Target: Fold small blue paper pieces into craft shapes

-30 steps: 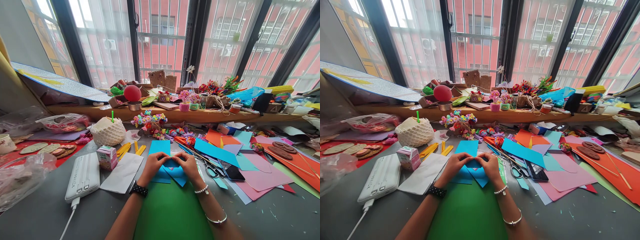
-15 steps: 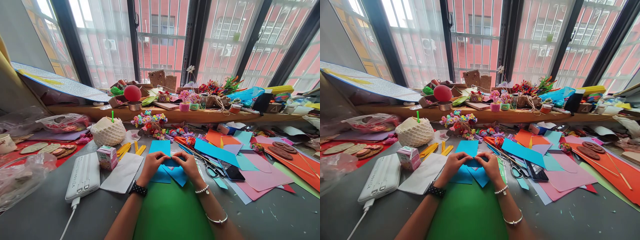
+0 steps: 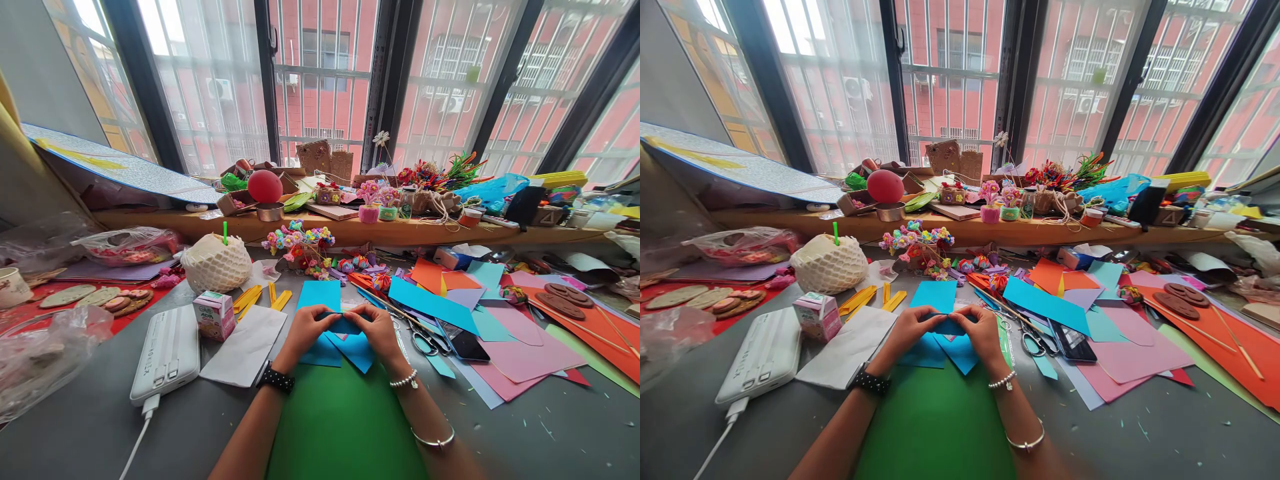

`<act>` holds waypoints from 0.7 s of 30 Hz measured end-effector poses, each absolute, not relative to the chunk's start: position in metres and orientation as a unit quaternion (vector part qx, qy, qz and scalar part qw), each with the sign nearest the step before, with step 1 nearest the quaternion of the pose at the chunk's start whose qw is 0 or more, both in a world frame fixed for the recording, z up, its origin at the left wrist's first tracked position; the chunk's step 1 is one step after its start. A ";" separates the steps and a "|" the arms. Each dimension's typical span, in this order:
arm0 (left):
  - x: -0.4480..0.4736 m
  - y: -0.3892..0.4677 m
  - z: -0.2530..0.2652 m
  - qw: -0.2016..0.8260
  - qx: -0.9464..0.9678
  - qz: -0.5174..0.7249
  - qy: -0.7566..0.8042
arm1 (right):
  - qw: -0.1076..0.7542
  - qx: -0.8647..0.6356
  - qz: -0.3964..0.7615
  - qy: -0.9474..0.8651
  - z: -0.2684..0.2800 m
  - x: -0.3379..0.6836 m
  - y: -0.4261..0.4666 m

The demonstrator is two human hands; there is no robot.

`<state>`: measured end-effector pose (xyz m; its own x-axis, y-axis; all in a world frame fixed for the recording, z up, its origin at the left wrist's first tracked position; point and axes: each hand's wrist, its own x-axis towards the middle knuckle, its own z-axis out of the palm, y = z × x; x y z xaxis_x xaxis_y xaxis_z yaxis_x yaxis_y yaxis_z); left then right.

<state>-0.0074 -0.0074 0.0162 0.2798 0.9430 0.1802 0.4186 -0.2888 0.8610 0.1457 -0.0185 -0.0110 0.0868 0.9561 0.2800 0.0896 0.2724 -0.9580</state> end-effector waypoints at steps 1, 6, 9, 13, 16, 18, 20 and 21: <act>-0.008 -0.007 0.016 0.364 0.707 0.367 0.483 | 0.573 -0.467 0.391 -0.548 -0.011 0.146 -0.018; -0.010 -0.004 0.014 0.416 0.666 0.385 0.486 | 0.583 -0.472 0.460 -0.475 -0.011 0.147 -0.017; -0.011 -0.003 0.014 0.433 0.651 0.393 0.484 | 0.593 -0.471 0.458 -0.465 -0.010 0.146 -0.016; -0.010 -0.003 0.014 0.436 0.628 0.418 0.491 | 0.599 -0.469 0.466 -0.452 -0.007 0.145 -0.017; -0.010 -0.002 0.012 0.426 0.625 0.432 0.491 | 0.588 -0.472 0.471 -0.458 -0.007 0.144 -0.018; -0.011 -0.001 0.011 0.425 0.619 0.447 0.487 | 0.580 -0.472 0.470 -0.469 -0.007 0.145 -0.018; -0.012 0.000 0.011 0.426 0.601 0.468 0.487 | 0.563 -0.472 0.469 -0.490 -0.009 0.145 -0.017; -0.013 0.000 0.011 0.429 0.590 0.479 0.488 | 0.551 -0.472 0.468 -0.505 -0.010 0.145 -0.017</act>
